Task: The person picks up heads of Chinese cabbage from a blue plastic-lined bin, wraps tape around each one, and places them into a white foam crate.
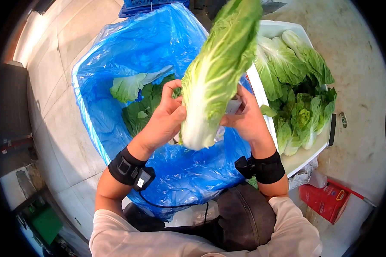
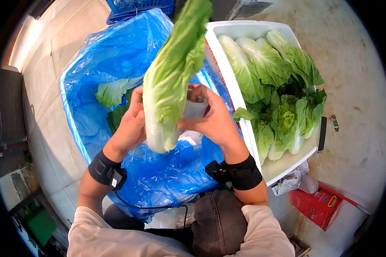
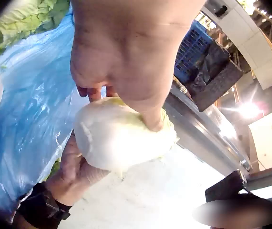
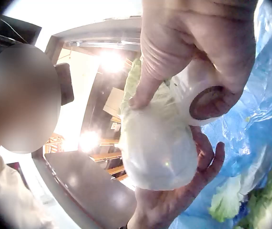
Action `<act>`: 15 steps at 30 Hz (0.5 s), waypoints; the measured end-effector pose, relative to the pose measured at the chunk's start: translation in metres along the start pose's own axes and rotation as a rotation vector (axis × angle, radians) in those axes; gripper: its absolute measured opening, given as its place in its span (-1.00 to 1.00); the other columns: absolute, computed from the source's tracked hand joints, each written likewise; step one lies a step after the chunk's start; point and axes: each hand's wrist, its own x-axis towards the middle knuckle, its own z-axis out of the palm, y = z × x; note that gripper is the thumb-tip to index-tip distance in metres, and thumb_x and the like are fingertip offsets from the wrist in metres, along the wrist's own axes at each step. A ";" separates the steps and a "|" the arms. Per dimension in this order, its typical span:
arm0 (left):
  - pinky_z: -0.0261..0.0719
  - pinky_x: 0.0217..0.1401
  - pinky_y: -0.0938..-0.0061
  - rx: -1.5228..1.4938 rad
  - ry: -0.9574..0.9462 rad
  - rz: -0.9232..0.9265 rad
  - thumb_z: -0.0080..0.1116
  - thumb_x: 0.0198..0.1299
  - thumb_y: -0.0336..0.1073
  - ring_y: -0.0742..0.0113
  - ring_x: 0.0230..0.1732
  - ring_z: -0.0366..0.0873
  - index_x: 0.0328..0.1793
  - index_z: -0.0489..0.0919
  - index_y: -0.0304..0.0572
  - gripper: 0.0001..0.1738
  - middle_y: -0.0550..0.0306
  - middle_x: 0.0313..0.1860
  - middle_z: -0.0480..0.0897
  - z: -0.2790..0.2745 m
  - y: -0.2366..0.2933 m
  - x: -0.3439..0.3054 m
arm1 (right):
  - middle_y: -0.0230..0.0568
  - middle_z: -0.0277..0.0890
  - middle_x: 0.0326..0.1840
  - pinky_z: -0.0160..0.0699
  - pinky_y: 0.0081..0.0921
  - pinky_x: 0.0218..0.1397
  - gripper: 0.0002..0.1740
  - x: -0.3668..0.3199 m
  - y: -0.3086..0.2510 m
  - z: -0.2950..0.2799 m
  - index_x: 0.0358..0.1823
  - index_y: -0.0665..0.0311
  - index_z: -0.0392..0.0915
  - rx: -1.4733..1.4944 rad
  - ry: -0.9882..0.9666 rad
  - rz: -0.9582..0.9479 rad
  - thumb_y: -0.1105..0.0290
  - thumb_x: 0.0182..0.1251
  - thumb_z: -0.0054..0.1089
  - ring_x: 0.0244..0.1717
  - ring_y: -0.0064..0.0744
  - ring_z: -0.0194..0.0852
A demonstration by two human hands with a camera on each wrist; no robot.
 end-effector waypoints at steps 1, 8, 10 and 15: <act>0.42 0.46 0.26 0.070 0.042 0.023 0.22 0.35 0.23 0.21 0.46 0.39 0.60 0.01 -0.24 0.00 0.01 0.48 0.37 -0.001 -0.001 0.003 | -0.18 0.49 0.27 0.52 -0.39 0.23 -0.40 0.002 -0.001 -0.001 -0.15 0.28 0.44 0.029 0.034 0.003 0.48 -0.16 0.74 0.21 -0.39 0.50; 0.38 0.42 0.33 0.290 0.095 0.172 0.43 0.23 0.09 0.28 0.38 0.38 0.58 0.07 -0.17 0.01 0.07 0.40 0.37 -0.002 -0.022 -0.003 | -0.20 0.45 0.09 0.51 -0.39 0.19 -0.42 0.003 0.014 0.014 -0.16 0.30 0.47 -0.408 0.221 -0.202 0.32 -0.08 0.74 0.14 -0.36 0.48; 0.48 0.36 0.30 0.274 0.224 0.123 0.43 0.20 0.08 0.24 0.32 0.46 0.56 0.13 -0.22 0.00 0.04 0.34 0.45 -0.001 -0.023 -0.001 | -0.16 0.46 0.07 0.50 -0.38 0.20 -0.42 0.003 0.005 0.014 -0.15 0.30 0.47 -0.245 0.191 -0.096 0.30 -0.07 0.74 0.15 -0.33 0.47; 0.66 0.20 0.19 -0.052 0.173 0.021 0.47 0.15 0.09 0.16 0.18 0.62 0.50 0.25 -0.26 -0.04 -0.03 0.26 0.54 0.004 -0.011 0.002 | -0.14 0.51 0.03 0.51 -0.40 0.16 -0.45 0.004 0.002 0.000 -0.18 0.28 0.49 0.163 0.127 0.063 0.27 -0.04 0.73 0.12 -0.36 0.47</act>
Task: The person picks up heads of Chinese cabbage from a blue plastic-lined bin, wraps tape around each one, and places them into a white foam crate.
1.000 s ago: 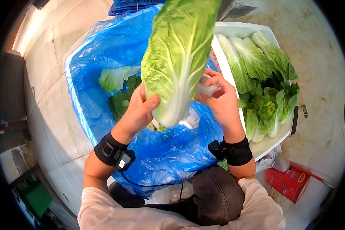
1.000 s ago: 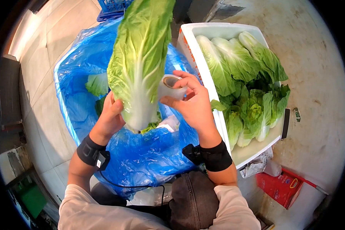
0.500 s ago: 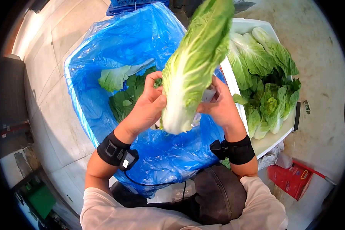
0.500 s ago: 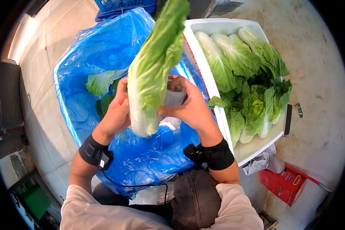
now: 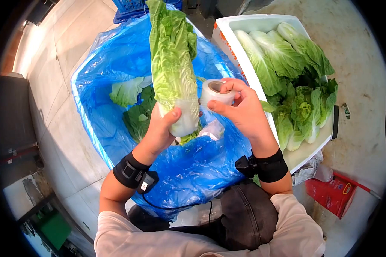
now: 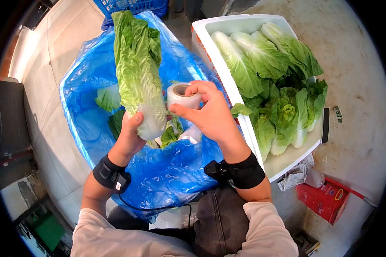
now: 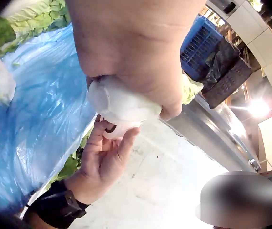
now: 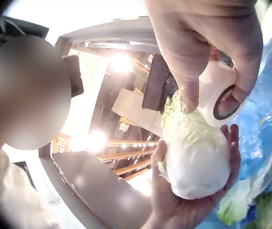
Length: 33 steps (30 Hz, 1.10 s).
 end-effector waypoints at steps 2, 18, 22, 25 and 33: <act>0.66 0.23 0.14 0.020 -0.054 0.030 0.48 0.12 0.12 0.07 0.24 0.61 0.53 0.23 -0.26 0.01 -0.09 0.32 0.52 0.000 0.000 0.000 | -0.19 0.58 0.02 0.57 -0.47 0.01 -0.49 0.004 0.011 -0.007 -0.25 0.28 0.49 -0.520 0.172 -0.337 0.29 -0.03 0.73 -0.02 -0.47 0.52; 0.48 0.42 0.26 0.050 -0.106 -0.132 0.50 0.08 0.14 0.18 0.41 0.47 0.62 0.10 -0.27 0.16 -0.06 0.45 0.43 -0.019 0.003 -0.005 | -0.44 0.50 -0.28 0.48 -0.53 -0.07 -0.50 0.003 -0.002 -0.011 -0.39 0.24 0.43 -0.272 0.034 -0.062 0.34 -0.09 0.73 -0.21 -0.61 0.39; 0.45 0.43 0.29 0.213 -0.053 0.069 0.54 0.11 -0.07 0.25 0.37 0.49 0.60 0.12 -0.28 0.07 0.02 0.40 0.48 -0.008 -0.006 -0.003 | -0.41 0.54 -0.22 0.50 -0.53 -0.03 -0.51 0.003 0.005 -0.012 -0.35 0.24 0.48 -0.556 0.130 -0.244 0.31 -0.08 0.75 -0.15 -0.62 0.42; 0.49 0.38 0.29 0.268 0.018 -0.048 0.51 0.14 -0.15 0.27 0.32 0.52 0.52 0.23 -0.28 -0.08 0.04 0.34 0.53 -0.012 -0.002 -0.004 | -0.38 0.58 -0.15 0.51 -0.57 -0.05 -0.51 0.000 -0.001 -0.012 -0.32 0.23 0.48 -0.454 0.059 -0.119 0.30 -0.06 0.75 -0.13 -0.64 0.45; 0.50 0.36 0.32 0.063 -0.025 -0.025 0.50 0.11 -0.19 0.26 0.28 0.56 0.51 0.27 -0.29 -0.10 0.04 0.31 0.56 -0.012 0.010 -0.003 | -0.41 0.60 -0.18 0.50 -0.61 -0.14 -0.55 -0.003 -0.015 -0.020 -0.35 0.22 0.48 -0.168 -0.023 -0.002 0.30 0.01 0.72 -0.17 -0.67 0.51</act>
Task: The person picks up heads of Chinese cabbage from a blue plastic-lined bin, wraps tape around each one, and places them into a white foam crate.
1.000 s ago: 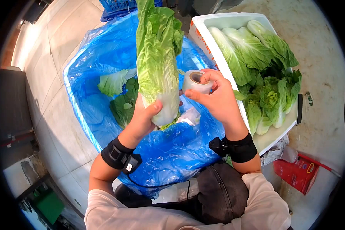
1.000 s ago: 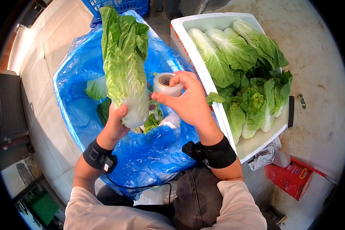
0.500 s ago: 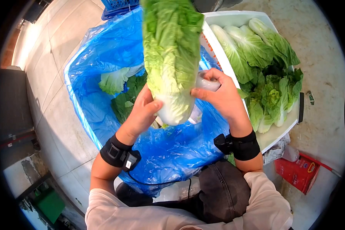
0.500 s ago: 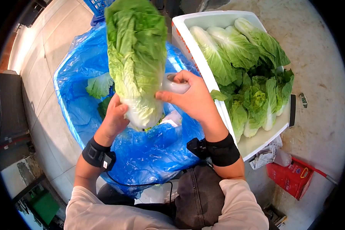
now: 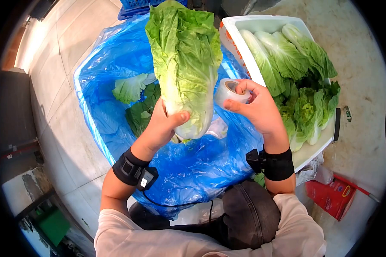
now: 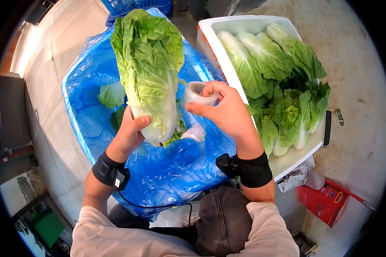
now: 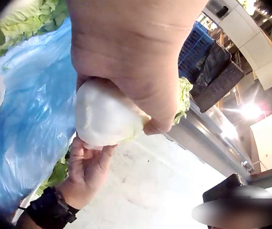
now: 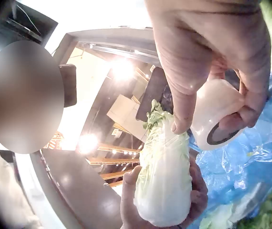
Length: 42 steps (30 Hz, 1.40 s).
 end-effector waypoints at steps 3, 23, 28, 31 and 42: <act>0.49 0.37 0.33 0.042 -0.023 -0.003 0.54 0.06 -0.10 0.26 0.30 0.54 0.54 0.24 -0.31 -0.01 0.03 0.33 0.55 -0.003 0.000 -0.002 | -0.40 0.59 -0.16 0.49 -0.60 -0.13 -0.57 0.002 0.006 0.000 -0.37 0.23 0.49 -0.204 0.031 0.038 0.31 0.02 0.71 -0.11 -0.67 0.51; 0.42 0.46 0.23 0.061 -0.036 0.052 0.67 -0.04 -0.26 0.23 0.40 0.45 0.55 0.19 -0.23 0.09 0.07 0.37 0.47 0.010 -0.005 0.003 | -0.30 0.48 -0.13 0.48 -0.48 0.06 -0.52 0.003 0.004 0.021 -0.33 0.26 0.44 -0.241 0.008 -0.286 0.37 -0.08 0.70 -0.05 -0.45 0.45; 0.51 0.38 0.22 0.304 -0.026 0.064 0.65 -0.05 -0.34 0.21 0.33 0.49 0.56 0.06 -0.19 0.15 0.01 0.36 0.46 0.005 -0.009 -0.001 | -0.20 0.51 0.04 0.46 -0.43 0.20 -0.47 -0.005 0.002 0.030 -0.28 0.22 0.41 -0.469 -0.011 -0.289 0.52 -0.15 0.70 0.16 -0.38 0.46; 0.50 0.41 0.18 0.209 0.028 0.090 0.59 -0.01 -0.39 0.16 0.35 0.49 0.58 -0.09 -0.15 0.19 -0.03 0.36 0.45 0.007 -0.005 -0.001 | -0.16 0.52 0.01 0.53 -0.36 0.17 -0.48 -0.005 -0.005 0.022 -0.28 0.24 0.51 0.024 -0.068 -0.035 0.37 -0.19 0.76 0.11 -0.29 0.50; 0.43 0.46 0.19 0.083 -0.107 0.037 0.69 -0.14 -0.07 0.12 0.41 0.46 0.60 0.12 -0.32 0.25 -0.05 0.42 0.46 0.010 0.006 -0.010 | -0.13 0.55 0.00 0.53 -0.34 0.19 -0.42 0.005 0.006 0.012 -0.41 0.23 0.41 -0.271 0.048 -0.266 0.35 -0.27 0.80 0.14 -0.25 0.55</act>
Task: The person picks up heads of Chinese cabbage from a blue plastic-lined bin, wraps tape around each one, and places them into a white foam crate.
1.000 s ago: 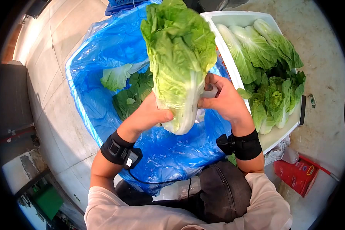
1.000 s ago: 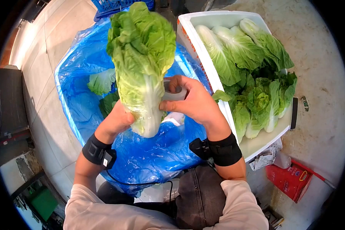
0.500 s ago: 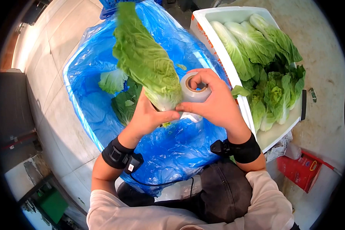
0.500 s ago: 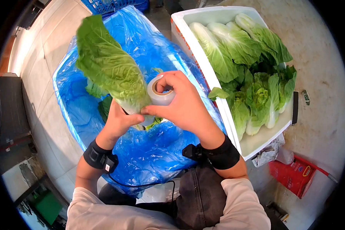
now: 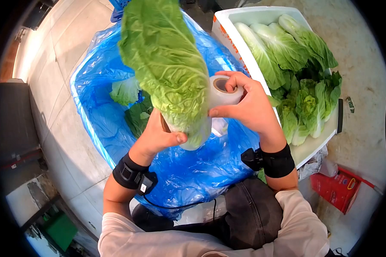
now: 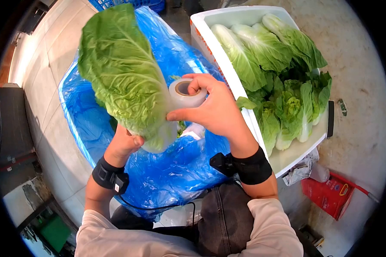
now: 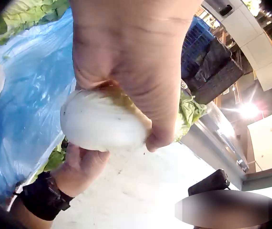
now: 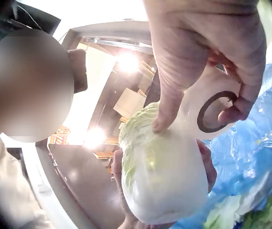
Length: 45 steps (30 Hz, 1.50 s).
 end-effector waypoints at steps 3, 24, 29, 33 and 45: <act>0.39 0.48 0.22 -0.056 0.001 -0.071 0.71 -0.16 -0.06 0.14 0.43 0.45 0.60 0.11 -0.32 0.29 -0.04 0.43 0.45 0.001 0.003 -0.001 | -0.16 0.57 0.00 0.54 -0.37 0.14 -0.39 0.001 -0.004 -0.001 -0.44 0.21 0.35 -0.007 -0.041 0.002 0.36 -0.26 0.80 0.07 -0.36 0.53; 0.39 0.50 0.01 -0.775 -0.198 -0.109 0.04 0.07 -0.02 -0.11 0.43 0.46 0.57 0.27 -0.34 -0.08 -0.20 0.51 0.42 -0.018 -0.013 -0.003 | -0.32 0.57 0.05 0.64 -0.58 -0.01 -0.67 0.003 -0.010 -0.010 -0.27 0.26 0.50 0.379 -0.198 0.381 0.51 0.12 0.58 0.01 -0.58 0.54; 0.30 0.56 0.04 -0.799 -0.280 -0.020 -0.04 0.16 -0.05 -0.10 0.49 0.39 0.58 0.29 -0.31 -0.15 -0.13 0.52 0.43 -0.019 -0.020 -0.007 | -0.52 0.49 -0.12 0.60 -0.63 -0.15 -0.62 0.003 0.000 -0.003 -0.29 0.18 0.42 0.309 -0.245 0.285 0.55 0.07 0.57 -0.18 -0.70 0.53; 0.32 0.56 0.10 -0.643 -0.236 -0.015 -0.15 0.34 0.00 -0.01 0.48 0.41 0.58 0.29 -0.30 -0.24 -0.08 0.51 0.43 -0.025 -0.024 -0.012 | -0.57 0.43 -0.18 0.58 -0.63 -0.15 -0.58 0.001 0.014 -0.001 -0.27 0.17 0.41 0.310 -0.266 0.370 0.57 0.04 0.58 -0.15 -0.74 0.49; 0.57 0.29 0.31 0.109 0.415 0.126 -0.24 0.65 -0.02 0.26 0.25 0.59 0.48 0.37 -0.25 -0.47 -0.01 0.32 0.58 -0.007 -0.026 0.007 | -0.40 0.50 -0.06 0.56 -0.58 -0.03 -0.58 -0.001 0.026 0.016 -0.22 0.25 0.46 0.267 -0.117 0.123 0.51 0.04 0.61 -0.11 -0.64 0.48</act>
